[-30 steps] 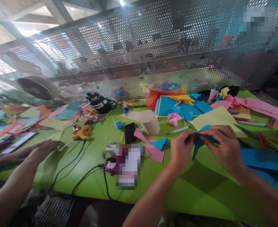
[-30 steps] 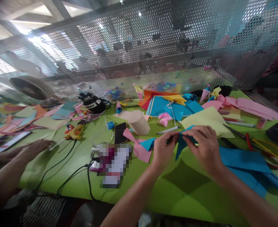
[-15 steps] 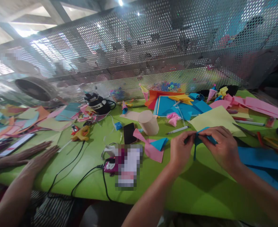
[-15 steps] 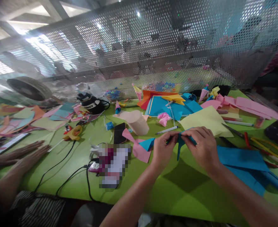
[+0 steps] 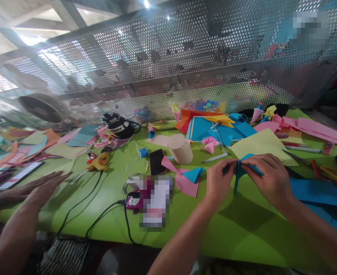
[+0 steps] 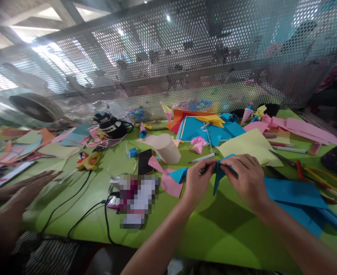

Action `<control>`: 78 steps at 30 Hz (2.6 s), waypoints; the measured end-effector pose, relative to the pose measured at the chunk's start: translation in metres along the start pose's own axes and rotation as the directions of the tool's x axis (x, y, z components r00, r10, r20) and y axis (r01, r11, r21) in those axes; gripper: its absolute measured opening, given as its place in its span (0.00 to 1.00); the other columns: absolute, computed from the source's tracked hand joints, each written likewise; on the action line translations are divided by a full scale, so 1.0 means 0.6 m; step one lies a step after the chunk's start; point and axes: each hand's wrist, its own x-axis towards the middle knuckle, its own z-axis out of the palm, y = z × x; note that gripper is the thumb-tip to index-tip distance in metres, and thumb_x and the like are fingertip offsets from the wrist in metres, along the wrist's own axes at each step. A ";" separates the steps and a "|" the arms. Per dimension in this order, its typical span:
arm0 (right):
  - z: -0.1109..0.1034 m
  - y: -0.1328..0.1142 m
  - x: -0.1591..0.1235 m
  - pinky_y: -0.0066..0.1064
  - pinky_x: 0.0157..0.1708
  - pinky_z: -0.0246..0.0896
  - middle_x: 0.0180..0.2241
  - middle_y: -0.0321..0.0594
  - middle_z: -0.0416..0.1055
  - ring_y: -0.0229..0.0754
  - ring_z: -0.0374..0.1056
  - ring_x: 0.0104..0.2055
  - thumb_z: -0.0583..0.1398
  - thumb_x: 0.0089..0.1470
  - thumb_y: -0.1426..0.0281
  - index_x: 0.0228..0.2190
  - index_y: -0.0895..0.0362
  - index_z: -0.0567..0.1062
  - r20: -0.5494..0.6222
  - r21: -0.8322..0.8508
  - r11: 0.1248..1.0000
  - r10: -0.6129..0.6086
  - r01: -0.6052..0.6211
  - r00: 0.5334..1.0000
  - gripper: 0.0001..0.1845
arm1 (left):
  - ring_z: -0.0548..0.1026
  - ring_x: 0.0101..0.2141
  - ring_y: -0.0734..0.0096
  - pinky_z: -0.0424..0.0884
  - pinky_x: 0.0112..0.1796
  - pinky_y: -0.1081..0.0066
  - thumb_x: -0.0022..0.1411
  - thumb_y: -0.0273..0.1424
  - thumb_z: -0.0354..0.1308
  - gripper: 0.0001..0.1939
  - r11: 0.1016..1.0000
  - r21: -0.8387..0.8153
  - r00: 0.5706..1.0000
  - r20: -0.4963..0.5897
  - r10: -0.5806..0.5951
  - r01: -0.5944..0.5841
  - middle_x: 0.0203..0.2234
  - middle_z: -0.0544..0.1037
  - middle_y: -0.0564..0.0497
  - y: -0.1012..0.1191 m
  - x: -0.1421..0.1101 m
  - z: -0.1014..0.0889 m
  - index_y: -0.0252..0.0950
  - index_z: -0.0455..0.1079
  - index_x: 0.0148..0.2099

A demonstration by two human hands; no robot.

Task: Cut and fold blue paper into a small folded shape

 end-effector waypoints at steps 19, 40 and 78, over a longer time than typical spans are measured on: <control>0.005 0.002 -0.005 0.41 0.42 0.64 0.36 0.41 0.80 0.49 0.74 0.41 0.62 0.64 0.69 0.39 0.53 0.77 0.036 -0.053 0.998 -0.017 0.018 0.999 0.03 | 0.81 0.40 0.66 0.75 0.45 0.68 0.62 0.24 0.59 0.12 1.000 0.028 1.000 0.010 -0.013 0.013 0.39 0.85 0.49 0.009 -0.003 0.000 0.37 0.80 0.45; 0.003 0.004 -0.005 0.41 0.40 0.63 0.36 0.41 0.78 0.50 0.72 0.40 0.60 0.66 0.68 0.39 0.52 0.74 0.112 0.041 0.998 0.045 -0.050 0.993 0.02 | 0.79 0.39 0.67 0.73 0.42 0.70 0.68 0.31 0.58 0.08 1.000 0.002 0.999 -0.036 0.025 -0.025 0.37 0.83 0.48 0.008 -0.001 0.000 0.36 0.77 0.44; -0.015 0.039 0.006 0.33 0.30 0.65 0.27 0.37 0.76 0.43 0.69 0.30 0.65 0.56 0.48 0.29 0.53 0.81 0.600 0.490 0.524 0.376 -0.697 0.706 0.21 | 0.68 0.30 0.76 0.64 0.34 0.75 0.55 0.44 0.71 0.19 0.928 -0.286 0.968 0.148 -0.204 0.239 0.28 0.74 0.54 0.012 0.027 -0.040 0.35 0.73 0.38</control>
